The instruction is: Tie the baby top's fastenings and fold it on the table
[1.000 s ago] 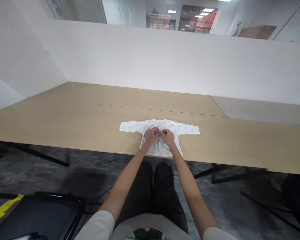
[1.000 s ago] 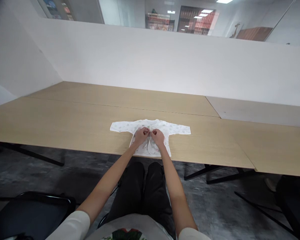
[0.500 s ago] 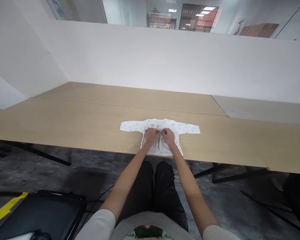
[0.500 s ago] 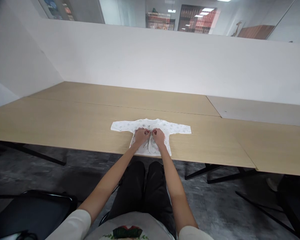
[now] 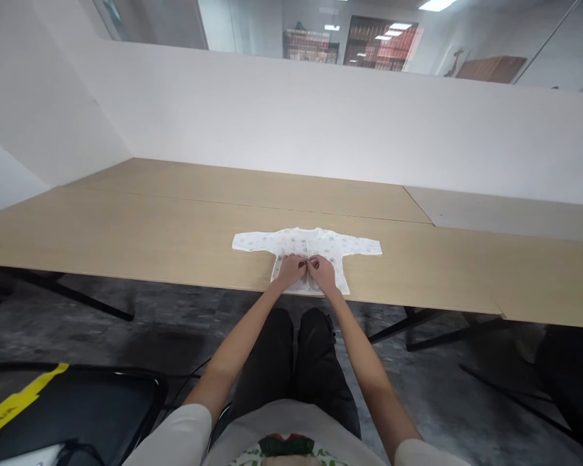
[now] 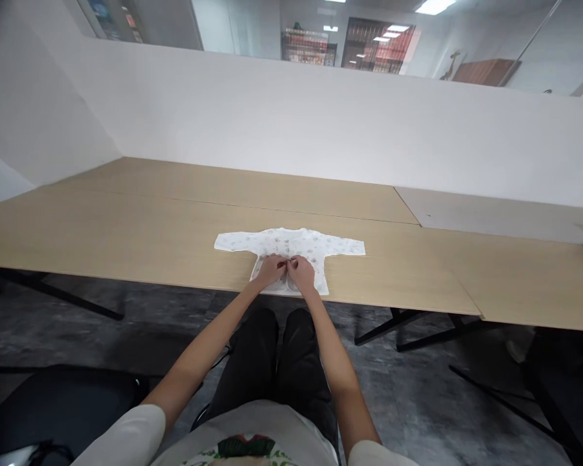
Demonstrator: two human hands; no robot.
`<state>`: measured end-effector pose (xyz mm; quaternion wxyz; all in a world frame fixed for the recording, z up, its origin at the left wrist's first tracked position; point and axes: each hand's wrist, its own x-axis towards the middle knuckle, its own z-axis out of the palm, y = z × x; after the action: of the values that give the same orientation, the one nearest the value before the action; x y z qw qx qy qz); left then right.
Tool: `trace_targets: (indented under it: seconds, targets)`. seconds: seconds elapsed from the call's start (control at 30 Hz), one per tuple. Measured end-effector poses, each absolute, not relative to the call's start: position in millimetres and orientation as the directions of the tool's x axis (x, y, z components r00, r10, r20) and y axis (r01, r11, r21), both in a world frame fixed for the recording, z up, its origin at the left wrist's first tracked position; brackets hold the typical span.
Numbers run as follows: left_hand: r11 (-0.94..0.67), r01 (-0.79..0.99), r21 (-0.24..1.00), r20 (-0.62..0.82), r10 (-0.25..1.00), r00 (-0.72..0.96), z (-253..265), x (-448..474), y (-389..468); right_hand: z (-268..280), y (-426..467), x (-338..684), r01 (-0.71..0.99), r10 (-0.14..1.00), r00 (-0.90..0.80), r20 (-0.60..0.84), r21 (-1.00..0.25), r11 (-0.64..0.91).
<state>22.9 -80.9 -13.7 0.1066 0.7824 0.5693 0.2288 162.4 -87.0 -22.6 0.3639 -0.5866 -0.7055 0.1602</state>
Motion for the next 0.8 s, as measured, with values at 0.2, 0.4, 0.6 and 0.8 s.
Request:
trace_targets:
  seconds: [0.2, 0.4, 0.6, 0.8]
  targets:
    - [-0.399, 0.818, 0.415, 0.228, 0.916, 0.331, -16, 21, -82, -25, -89, 163, 0.657, 0.963, 0.031, 0.269, -0.731, 0.183]
    - [-0.399, 0.756, 0.519, 0.296, 0.913, 0.279, -16, 21, -82, -27, -89, 169, 0.517, 0.963, 0.062, 0.261, -0.834, 0.192]
    - [-0.379, 0.694, 0.613, 0.297, 0.924, 0.242, -19, 20, -80, -27, -91, 169, 0.433, 0.960, 0.054, 0.274, -0.873, 0.225]
    - [-0.355, 0.643, 0.678, 0.281, 0.934, 0.220, -21, 19, -78, -27, -93, 171, 0.395, 0.962, 0.054, 0.268, -0.890, 0.226]
